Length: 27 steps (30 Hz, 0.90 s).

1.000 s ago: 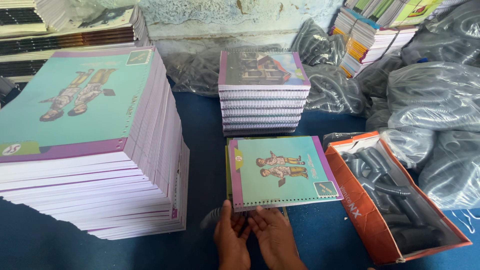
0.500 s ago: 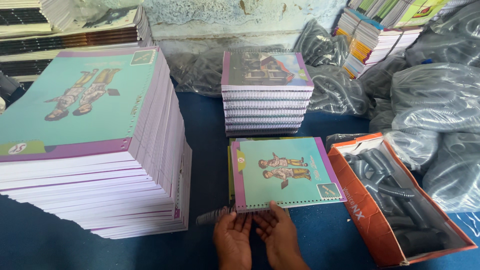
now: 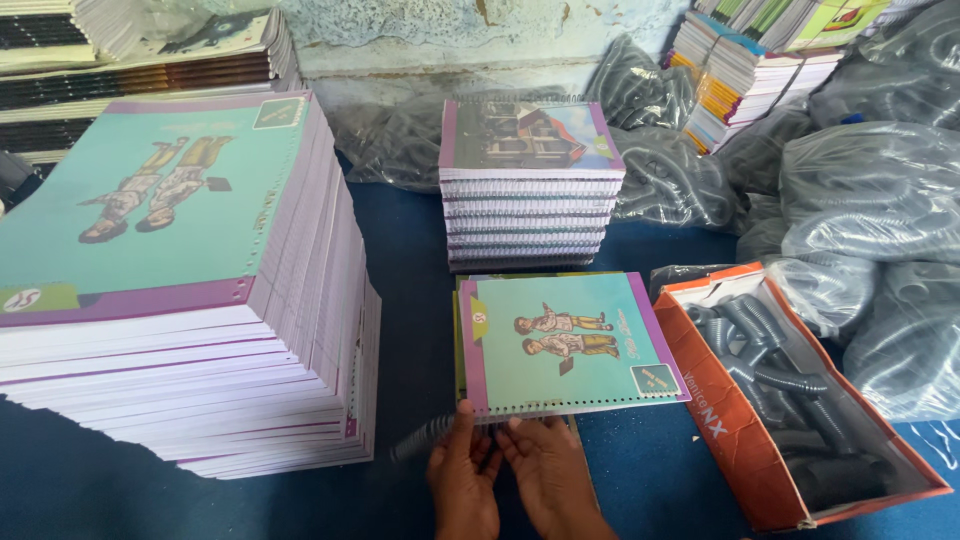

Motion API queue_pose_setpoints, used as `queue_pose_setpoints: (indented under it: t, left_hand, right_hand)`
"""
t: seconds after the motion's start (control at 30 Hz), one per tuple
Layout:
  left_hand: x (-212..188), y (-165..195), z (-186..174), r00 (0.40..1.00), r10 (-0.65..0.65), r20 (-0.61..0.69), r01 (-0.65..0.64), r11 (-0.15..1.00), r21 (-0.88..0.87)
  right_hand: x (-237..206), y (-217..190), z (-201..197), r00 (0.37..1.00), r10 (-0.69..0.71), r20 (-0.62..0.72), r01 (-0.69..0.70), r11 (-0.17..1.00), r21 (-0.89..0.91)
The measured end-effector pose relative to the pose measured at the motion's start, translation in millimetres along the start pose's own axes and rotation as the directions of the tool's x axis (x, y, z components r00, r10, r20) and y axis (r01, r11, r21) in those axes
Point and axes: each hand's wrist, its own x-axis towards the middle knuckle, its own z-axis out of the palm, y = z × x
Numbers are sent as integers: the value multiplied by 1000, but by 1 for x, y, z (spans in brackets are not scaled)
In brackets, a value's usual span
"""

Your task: The person inserts a plastic spiral binding into pre-punched holes along the edge of a stack of paper notebooks. They align the spiral and push it through the holes by hand, then close the spiral ends to secure the binding.

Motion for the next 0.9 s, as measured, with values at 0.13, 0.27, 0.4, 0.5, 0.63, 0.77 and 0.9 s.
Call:
queue_pose_setpoints:
  t: [0.13, 0.27, 0.4, 0.5, 0.63, 0.77, 0.9]
  left_hand:
    - [8, -2, -4, 991, -122, 47, 128, 978, -164]
    - [11, -7, -11, 983, 38, 180, 8, 969, -248]
    - [7, -8, -11, 990, 134, 33, -129, 984, -125]
    - [2, -6, -7, 991, 128, 40, -125, 990, -65]
    - [-1, 0, -2, 997, 27, 67, -24, 999, -44]
    - [-2, 3, -4, 992, 29, 123, -6, 983, -183]
    - [-1, 1, -5, 993, 83, 86, -70, 986, -150]
  right_hand:
    - [2, 2, -4, 990, 66, -124, -77, 993, -88]
    - [8, 3, -2, 965, 126, -232, -166, 972, -164]
    - [12, 1, 2, 956, 159, -246, -199, 969, -145]
    - [9, 2, 1, 987, 150, -63, -151, 989, -2]
    - [4, 3, -1, 997, 54, -58, -55, 998, -20]
    - [4, 2, 3, 978, 83, -192, -115, 981, -159]
    - [6, -3, 7, 943, 134, -304, -222, 934, -278]
